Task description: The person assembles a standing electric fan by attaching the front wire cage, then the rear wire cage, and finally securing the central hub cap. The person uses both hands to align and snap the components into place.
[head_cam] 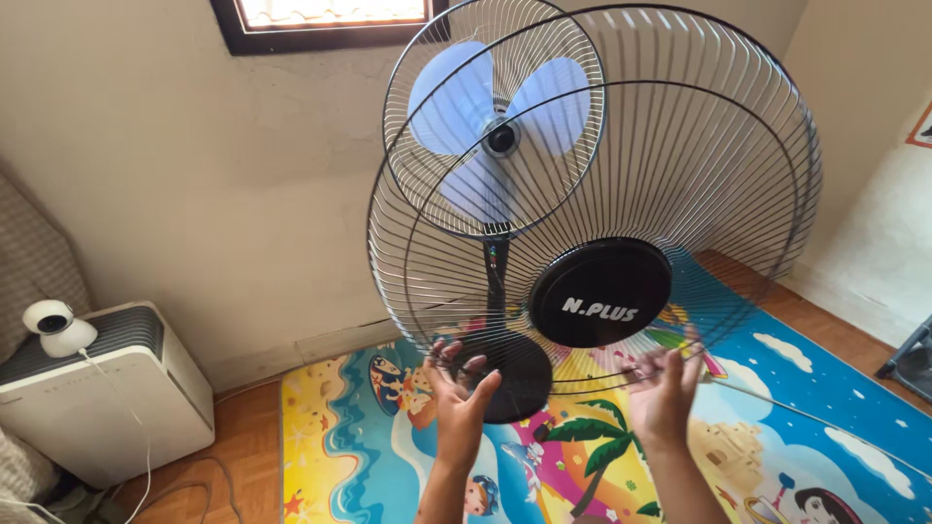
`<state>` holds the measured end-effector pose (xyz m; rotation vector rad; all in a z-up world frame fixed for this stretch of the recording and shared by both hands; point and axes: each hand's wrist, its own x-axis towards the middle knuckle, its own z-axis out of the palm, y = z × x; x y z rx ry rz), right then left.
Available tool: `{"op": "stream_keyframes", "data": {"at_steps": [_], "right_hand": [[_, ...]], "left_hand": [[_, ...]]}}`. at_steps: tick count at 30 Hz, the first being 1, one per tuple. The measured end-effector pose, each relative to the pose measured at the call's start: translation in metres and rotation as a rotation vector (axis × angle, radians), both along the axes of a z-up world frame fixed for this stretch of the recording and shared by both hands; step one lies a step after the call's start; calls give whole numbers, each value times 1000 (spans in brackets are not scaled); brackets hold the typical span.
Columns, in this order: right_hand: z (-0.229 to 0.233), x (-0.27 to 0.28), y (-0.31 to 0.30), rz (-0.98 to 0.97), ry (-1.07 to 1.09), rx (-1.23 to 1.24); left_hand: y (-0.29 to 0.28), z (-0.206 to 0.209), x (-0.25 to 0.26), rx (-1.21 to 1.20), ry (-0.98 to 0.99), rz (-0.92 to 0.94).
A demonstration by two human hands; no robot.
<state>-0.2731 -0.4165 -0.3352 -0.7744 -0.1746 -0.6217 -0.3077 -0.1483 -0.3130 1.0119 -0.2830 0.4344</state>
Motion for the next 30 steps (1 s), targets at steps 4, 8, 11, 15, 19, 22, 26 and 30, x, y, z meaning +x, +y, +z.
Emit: {"op": "stream_keyframes", "data": {"at_steps": [4,8,11,15,19,22,26,30], "right_hand": [[6,23,-34,-119,-38,-64],[10,55,-48,-155,-28,-145],[11,85,-47,-108,-54,-164],[11,144,-47,-53,-25,-177],[16,212,-56,-165,-54,-265],[27,256,-57,-163,-152,-257],[47,297,-50,-243,-99,-282],[58,320,-35,-314,-65,-309]], "left_hand": [[26,42,11,169,-29,159],[50,77,40,321,8,188],[50,88,67,369,48,218],[51,92,117,319,63,179],[57,91,169,301,20,183],[61,92,206,355,11,257],[66,96,251,412,-88,323],[73,97,277,456,-6,354]]}}
